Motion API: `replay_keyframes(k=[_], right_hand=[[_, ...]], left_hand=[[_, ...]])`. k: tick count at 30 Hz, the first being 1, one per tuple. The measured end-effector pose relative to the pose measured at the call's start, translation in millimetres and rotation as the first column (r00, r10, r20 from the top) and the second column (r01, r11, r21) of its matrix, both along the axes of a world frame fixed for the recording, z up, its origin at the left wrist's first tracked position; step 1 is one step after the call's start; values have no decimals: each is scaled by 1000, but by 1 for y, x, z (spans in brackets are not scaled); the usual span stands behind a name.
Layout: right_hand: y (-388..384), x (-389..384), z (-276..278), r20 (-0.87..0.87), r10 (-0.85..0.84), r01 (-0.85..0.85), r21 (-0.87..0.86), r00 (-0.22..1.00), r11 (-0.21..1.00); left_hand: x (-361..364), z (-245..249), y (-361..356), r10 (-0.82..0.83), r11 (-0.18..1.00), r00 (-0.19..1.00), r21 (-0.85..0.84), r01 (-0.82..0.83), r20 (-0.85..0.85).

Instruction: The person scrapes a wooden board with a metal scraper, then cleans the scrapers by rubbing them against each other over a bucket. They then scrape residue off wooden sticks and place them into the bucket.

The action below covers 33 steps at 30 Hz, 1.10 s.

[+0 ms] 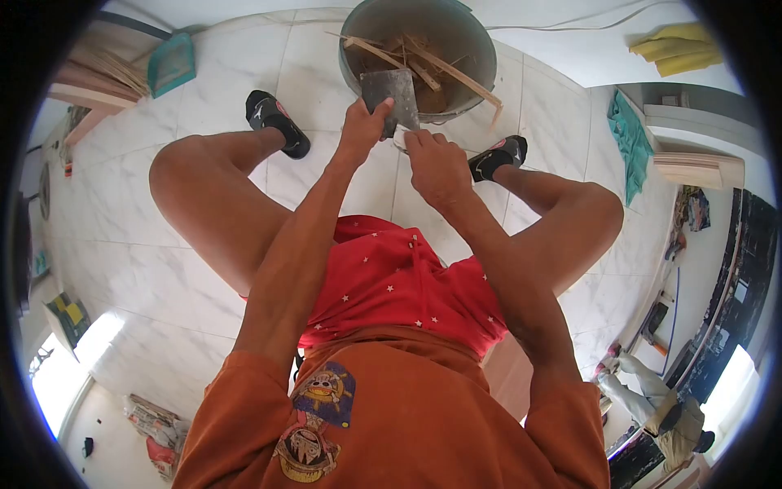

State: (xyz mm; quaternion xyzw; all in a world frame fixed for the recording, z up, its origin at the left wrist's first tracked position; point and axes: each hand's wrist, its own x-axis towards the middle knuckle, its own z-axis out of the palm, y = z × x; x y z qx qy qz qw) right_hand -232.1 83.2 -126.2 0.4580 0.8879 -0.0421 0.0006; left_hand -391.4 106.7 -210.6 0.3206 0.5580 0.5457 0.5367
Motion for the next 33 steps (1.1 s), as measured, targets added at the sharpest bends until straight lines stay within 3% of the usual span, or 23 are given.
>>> replay_keyframes(k=[3, 6, 9, 16, 20, 22, 33], right_hand=[[9, -1, -1, -23, -11, 11, 14, 1000, 1000], [10, -4, -1, 35, -14, 13, 41, 999, 999], [-3, -1, 5, 17, -14, 14, -40, 1000, 999], [5, 12, 6, -65, -24, 24, -8, 998, 1000], [-2, 26, -1, -126, 41, -32, 73, 991, 997], [-9, 25, 1, -93, 55, -47, 82, 994, 995], [0, 13, -7, 40, 63, -69, 161, 997, 985]], left_hand=[[1, 1, -3, -3, 1000, 998, 10, 2, 61], [-2, 1, -4, -50, 999, 999, 6, 50, -14], [-1, -2, -1, -31, 998, 999, 48, 33, -41], [-2, 19, -15, -147, 989, 989, -26, 148, 26], [5, 22, -13, -126, 975, 988, -176, 140, 88], [5, 16, -9, -156, 973, 987, -168, 158, 28], [7, 8, -5, -86, 990, 990, -99, 98, 113]])
